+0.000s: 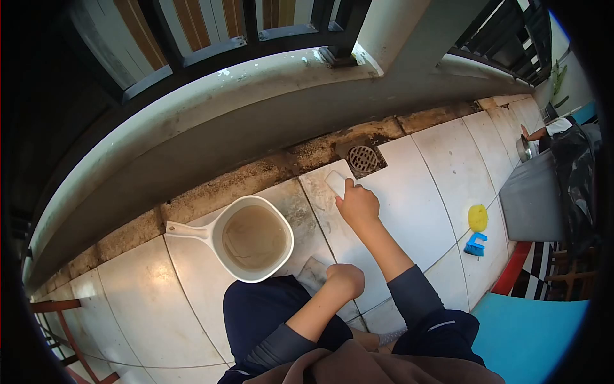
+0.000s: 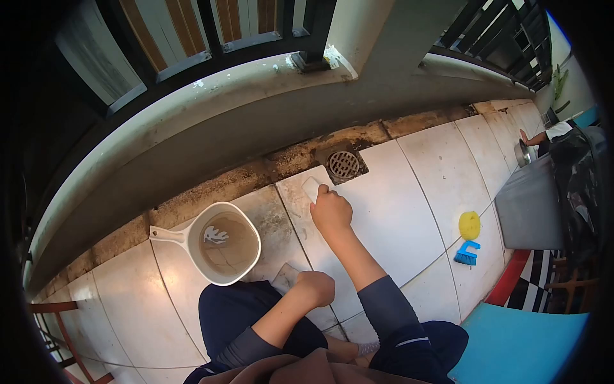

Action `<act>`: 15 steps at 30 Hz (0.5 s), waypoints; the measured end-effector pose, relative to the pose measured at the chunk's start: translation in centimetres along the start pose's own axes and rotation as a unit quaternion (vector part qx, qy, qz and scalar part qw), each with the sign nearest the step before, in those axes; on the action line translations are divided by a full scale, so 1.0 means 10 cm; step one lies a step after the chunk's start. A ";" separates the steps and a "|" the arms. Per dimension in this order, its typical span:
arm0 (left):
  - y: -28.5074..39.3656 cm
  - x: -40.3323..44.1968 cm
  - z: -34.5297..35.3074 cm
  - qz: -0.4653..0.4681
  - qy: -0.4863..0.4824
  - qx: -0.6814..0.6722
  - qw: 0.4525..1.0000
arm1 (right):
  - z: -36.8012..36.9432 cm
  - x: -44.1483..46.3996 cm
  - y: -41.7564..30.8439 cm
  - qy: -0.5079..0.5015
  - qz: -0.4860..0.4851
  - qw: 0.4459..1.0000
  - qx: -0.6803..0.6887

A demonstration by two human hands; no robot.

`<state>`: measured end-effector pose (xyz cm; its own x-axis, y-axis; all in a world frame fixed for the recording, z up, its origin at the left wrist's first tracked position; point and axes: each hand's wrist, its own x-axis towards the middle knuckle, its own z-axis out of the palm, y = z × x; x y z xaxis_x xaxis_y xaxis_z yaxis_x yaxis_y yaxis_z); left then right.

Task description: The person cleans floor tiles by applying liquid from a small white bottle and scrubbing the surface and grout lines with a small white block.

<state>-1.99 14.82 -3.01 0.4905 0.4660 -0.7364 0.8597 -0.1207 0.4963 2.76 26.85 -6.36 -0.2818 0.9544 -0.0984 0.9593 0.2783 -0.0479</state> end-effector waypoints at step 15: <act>0.05 0.09 0.02 -0.026 -0.027 0.034 0.999 | -0.07 0.09 0.06 -0.009 0.024 0.999 0.038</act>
<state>-1.10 15.00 -3.48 0.4500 0.4260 -0.7849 0.8911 -0.1570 0.4257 3.06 27.95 -5.76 -0.2370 0.9641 -0.1202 0.9676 0.2231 -0.1180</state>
